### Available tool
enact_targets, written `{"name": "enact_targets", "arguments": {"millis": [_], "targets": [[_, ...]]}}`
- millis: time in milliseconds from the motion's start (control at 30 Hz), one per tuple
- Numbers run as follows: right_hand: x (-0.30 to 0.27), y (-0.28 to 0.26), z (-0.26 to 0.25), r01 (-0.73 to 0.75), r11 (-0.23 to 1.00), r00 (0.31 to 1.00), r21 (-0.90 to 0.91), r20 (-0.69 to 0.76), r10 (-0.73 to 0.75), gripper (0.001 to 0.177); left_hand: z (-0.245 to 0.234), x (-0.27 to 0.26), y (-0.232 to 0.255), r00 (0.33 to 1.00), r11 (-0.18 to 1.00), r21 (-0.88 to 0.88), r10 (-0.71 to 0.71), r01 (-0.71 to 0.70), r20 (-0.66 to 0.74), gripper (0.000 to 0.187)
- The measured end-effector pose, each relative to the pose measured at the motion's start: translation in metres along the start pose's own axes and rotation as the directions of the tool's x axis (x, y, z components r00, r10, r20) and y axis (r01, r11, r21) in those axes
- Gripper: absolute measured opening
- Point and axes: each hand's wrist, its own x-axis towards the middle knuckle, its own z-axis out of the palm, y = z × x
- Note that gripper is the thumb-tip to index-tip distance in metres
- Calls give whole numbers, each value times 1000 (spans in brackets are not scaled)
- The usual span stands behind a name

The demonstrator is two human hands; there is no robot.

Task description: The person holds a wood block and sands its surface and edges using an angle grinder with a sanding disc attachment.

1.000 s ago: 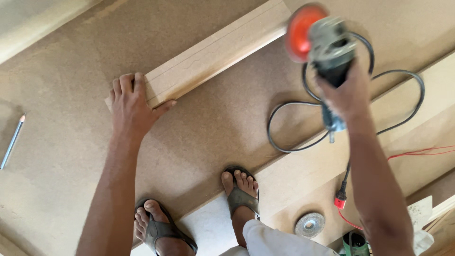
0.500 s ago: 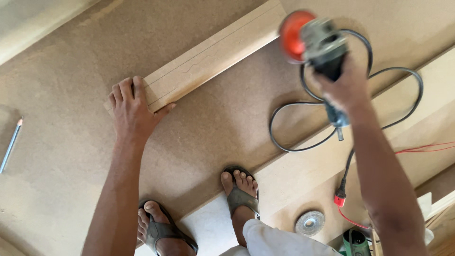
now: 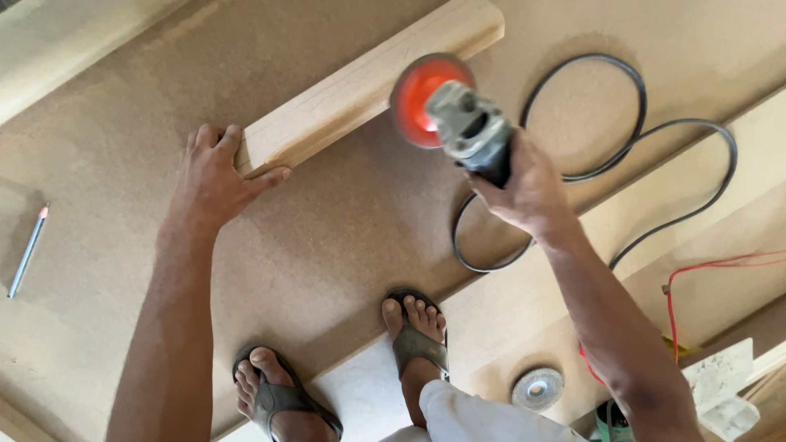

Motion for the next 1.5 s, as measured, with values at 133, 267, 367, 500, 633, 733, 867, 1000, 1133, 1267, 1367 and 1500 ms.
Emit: {"name": "enact_targets", "arguments": {"millis": [133,267,367,500,633,733,867,1000,1133,1267,1367,1500], "targets": [[4,-1,-4,-96,990,986,-103,124,109,64,1,0,4,999,999,18,-44,44,-3,107],[19,57,-39,-252,968,965,-1,-78,251,71,4,-1,1,996,998,7,57,-56,-62,101],[33,102,-63,-111,990,968,91,-214,128,72,10,-4,-4,992,997,23,81,-79,-95,98],[30,120,-70,-133,991,956,-5,-263,127,48,26,-5,-7,979,989,92,125,-111,-159,105],[17,98,-47,-88,826,951,557,-199,236,48,44,-16,-7,944,971,219,161,-99,-287,110],[-1,77,-35,-70,585,964,808,-96,247,44,52,-18,-11,913,963,224,222,-150,-343,106],[-10,62,-30,-33,590,954,807,-150,258,39,56,-16,-14,897,961,219,244,-171,-368,107],[-15,58,-27,-14,539,950,842,-157,270,43,57,-20,-14,906,968,202,218,-152,-362,107],[-16,64,-21,-2,481,925,877,-181,333,44,59,-15,-13,909,966,209,218,-151,-354,111],[-19,72,-13,-12,474,914,880,-182,362,45,60,-18,-14,906,965,215,224,-153,-361,109],[-20,79,-6,-11,443,909,896,-176,378,46,57,-17,-12,894,961,226,238,-160,-379,108],[-29,89,-6,137,386,915,912,-266,304,48,58,-18,-12,896,965,205,233,-165,-378,107]]}}
